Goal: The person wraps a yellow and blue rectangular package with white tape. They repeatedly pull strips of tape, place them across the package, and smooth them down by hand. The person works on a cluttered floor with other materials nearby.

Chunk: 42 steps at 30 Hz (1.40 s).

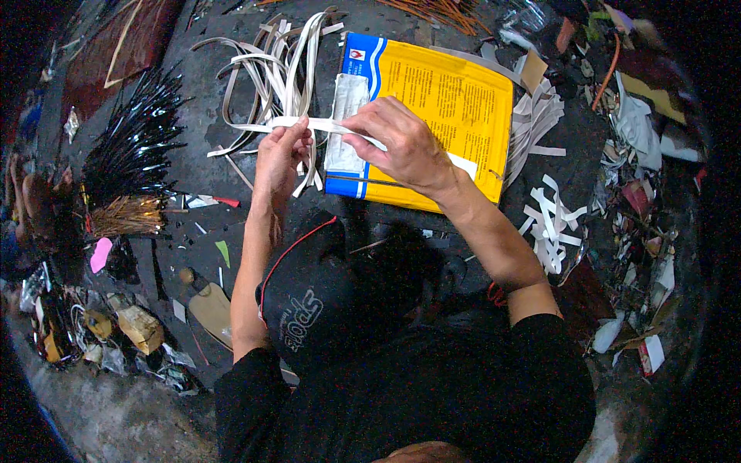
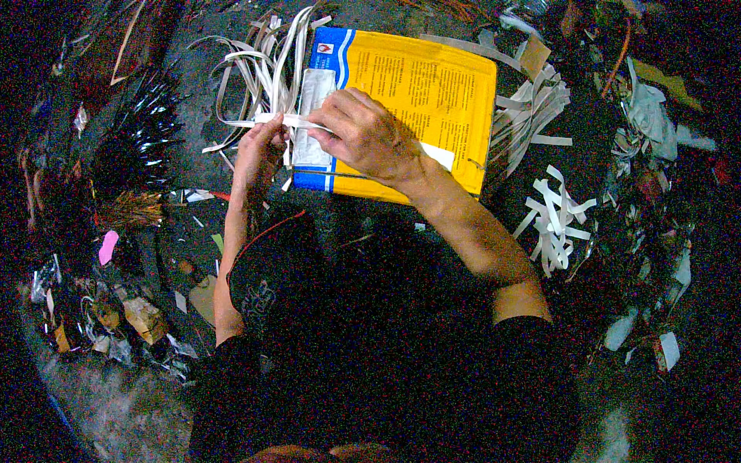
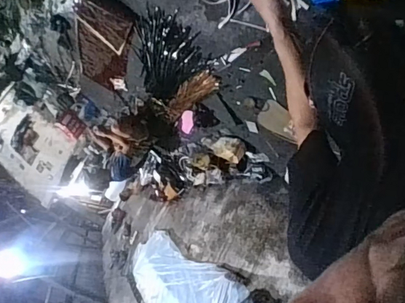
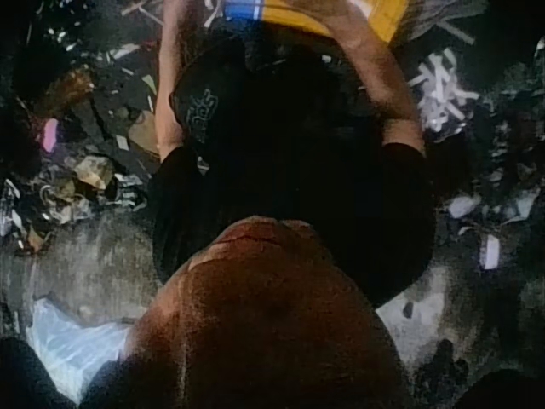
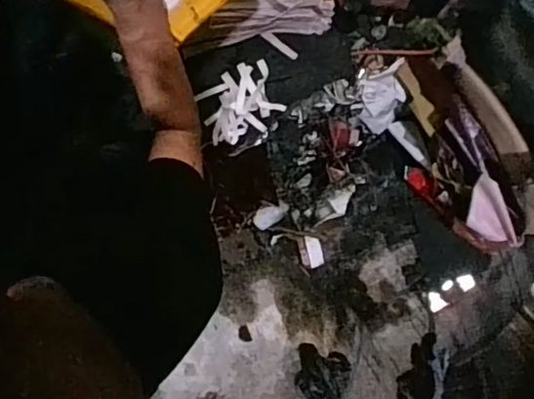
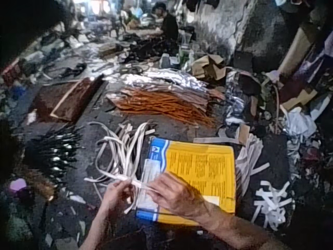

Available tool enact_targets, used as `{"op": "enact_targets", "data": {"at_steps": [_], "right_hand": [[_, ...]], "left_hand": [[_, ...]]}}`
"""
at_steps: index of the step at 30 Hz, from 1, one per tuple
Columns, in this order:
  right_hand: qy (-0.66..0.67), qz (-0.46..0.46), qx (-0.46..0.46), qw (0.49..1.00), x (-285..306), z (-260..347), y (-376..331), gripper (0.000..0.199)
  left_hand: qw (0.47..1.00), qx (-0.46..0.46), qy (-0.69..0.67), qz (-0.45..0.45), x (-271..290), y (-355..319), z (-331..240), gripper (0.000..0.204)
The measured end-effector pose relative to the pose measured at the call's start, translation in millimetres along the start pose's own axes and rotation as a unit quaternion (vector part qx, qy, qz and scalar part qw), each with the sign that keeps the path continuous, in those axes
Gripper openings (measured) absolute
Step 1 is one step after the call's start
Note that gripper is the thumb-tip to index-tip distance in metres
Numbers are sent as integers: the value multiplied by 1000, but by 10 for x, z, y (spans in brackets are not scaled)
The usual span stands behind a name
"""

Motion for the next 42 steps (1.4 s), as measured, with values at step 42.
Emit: {"op": "enact_targets", "data": {"at_steps": [42], "right_hand": [[33, -12, -2, 999, -24, -23, 40, 16]], "left_hand": [[997, -18, 64, 48, -297, -296, -216, 23]]}}
Point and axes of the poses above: each hand's wrist, its own y-axis towards the middle knuckle, its own x-axis out of the back of the hand, z = x × y, the point moved 10 cm from there along y, towards the middle knuckle, and after that the axes turned 4 degrees about -z, right-handed, at the moved point
